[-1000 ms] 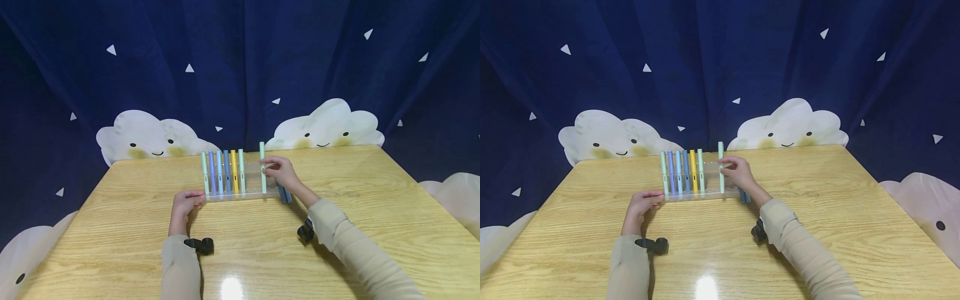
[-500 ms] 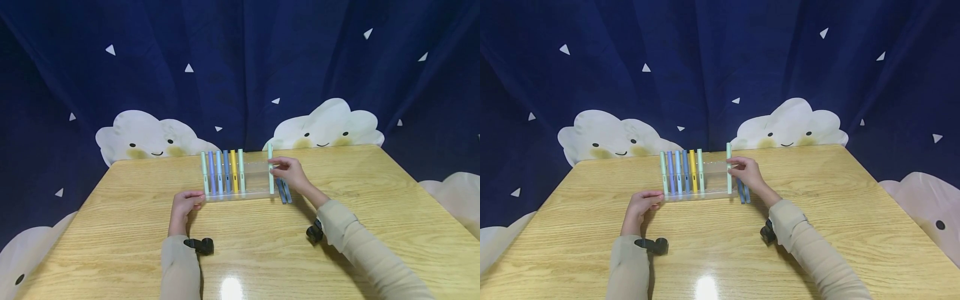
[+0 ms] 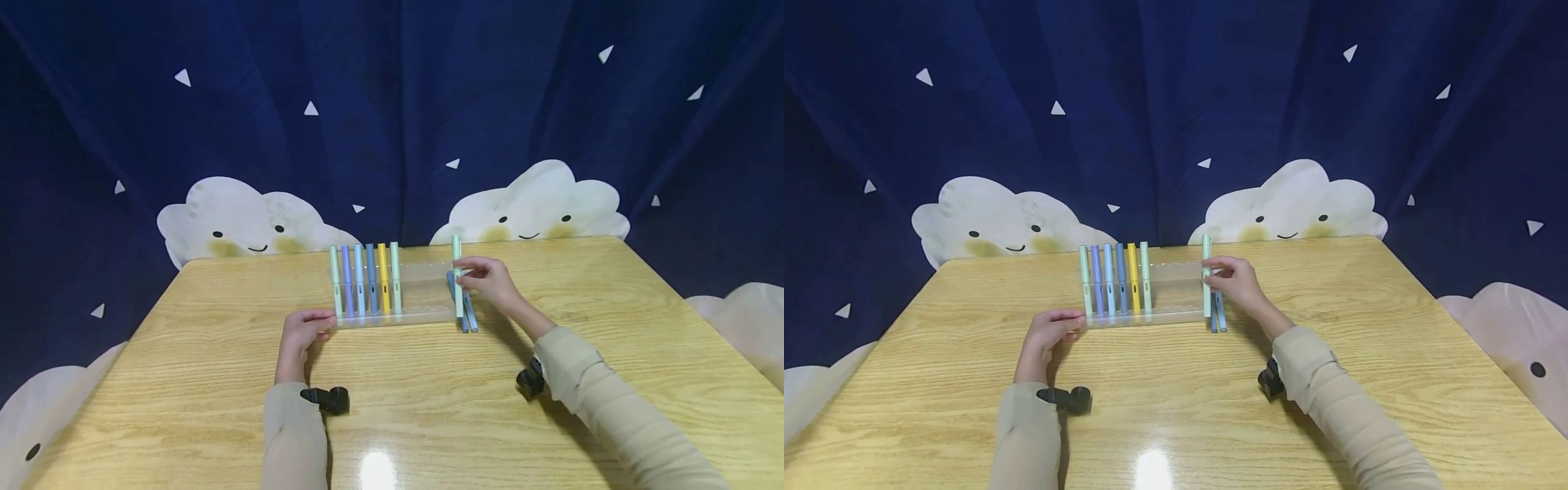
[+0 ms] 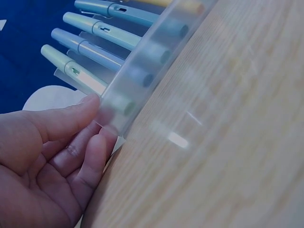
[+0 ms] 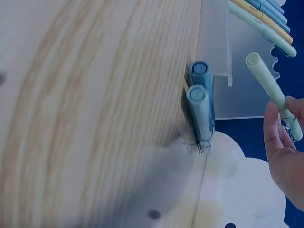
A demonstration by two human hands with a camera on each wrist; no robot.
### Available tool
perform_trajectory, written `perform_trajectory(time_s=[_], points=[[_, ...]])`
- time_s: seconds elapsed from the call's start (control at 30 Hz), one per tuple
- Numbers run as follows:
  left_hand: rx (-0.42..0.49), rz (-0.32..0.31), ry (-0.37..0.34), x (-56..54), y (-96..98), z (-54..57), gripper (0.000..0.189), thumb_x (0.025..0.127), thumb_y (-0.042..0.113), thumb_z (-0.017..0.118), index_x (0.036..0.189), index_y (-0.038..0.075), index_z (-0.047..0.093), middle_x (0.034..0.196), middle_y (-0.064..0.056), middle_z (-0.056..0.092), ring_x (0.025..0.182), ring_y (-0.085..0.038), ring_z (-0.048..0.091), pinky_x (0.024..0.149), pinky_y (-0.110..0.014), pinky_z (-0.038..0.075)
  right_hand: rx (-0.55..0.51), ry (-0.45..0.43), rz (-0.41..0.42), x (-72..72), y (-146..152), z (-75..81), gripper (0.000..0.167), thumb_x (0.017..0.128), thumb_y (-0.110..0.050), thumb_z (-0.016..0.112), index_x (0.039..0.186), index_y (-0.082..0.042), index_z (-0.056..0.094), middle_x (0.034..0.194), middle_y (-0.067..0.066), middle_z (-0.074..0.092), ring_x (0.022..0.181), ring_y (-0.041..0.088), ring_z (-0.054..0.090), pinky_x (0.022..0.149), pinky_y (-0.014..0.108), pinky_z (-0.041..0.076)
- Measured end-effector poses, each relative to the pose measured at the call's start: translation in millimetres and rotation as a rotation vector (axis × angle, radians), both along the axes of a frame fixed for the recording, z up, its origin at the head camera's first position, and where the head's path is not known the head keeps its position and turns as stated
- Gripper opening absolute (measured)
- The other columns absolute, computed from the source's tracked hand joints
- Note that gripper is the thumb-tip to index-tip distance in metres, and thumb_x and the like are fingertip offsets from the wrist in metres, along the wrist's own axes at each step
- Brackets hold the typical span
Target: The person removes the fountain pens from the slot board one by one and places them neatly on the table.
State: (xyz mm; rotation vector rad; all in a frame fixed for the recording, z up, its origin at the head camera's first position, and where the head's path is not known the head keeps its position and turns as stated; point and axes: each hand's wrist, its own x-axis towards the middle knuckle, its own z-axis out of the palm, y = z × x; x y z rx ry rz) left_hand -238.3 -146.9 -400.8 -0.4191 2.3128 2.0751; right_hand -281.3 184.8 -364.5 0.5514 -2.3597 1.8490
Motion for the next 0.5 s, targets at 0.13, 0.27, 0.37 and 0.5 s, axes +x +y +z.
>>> perform_trajectory(time_s=[0.13,0.27,0.37,0.5], points=[[0.011,-0.003,0.006,0.8,-0.5,0.2,0.021,0.079,-0.003,0.065,0.097,-0.011,0.062,0.081,-0.006,0.063,0.063,-0.009,0.055,0.056,-0.021,0.049,0.002,-0.009,-0.004,-1.6,6.2,-2.1,0.031,0.079,0.011,0.059,0.108,0.018,0.052,0.102,0.035,0.053,0.069,0.006,0.058,0.067,0.038,0.053],[0.018,0.001,0.0,0.1,-0.2,-0.8,0.022,0.078,-0.002,0.066,0.097,-0.011,0.062,0.08,-0.006,0.063,0.063,-0.008,0.055,0.055,-0.021,0.049,0.016,-0.027,-0.012,-2.2,12.1,-2.9,0.031,0.079,0.012,0.058,0.109,0.018,0.051,0.103,0.036,0.052,0.068,0.007,0.058,0.067,0.036,0.053],[0.025,0.006,-0.002,-0.6,-0.4,-1.0,0.023,0.077,-0.002,0.067,0.098,-0.011,0.062,0.079,-0.006,0.064,0.062,-0.008,0.055,0.055,-0.02,0.049,0.047,-0.042,-0.02,-2.6,16.3,-2.7,0.032,0.079,0.011,0.058,0.11,0.018,0.051,0.102,0.035,0.053,0.068,0.008,0.058,0.067,0.036,0.053],[0.034,0.012,0.0,-1.2,-1.0,-1.5,0.025,0.076,-0.002,0.068,0.098,-0.011,0.062,0.079,-0.006,0.064,0.061,-0.008,0.055,0.054,-0.02,0.049,0.089,-0.065,-0.032,-4.1,21.1,-2.6,0.035,0.079,0.011,0.058,0.113,0.017,0.049,0.104,0.034,0.053,0.069,0.007,0.057,0.069,0.039,0.053]])
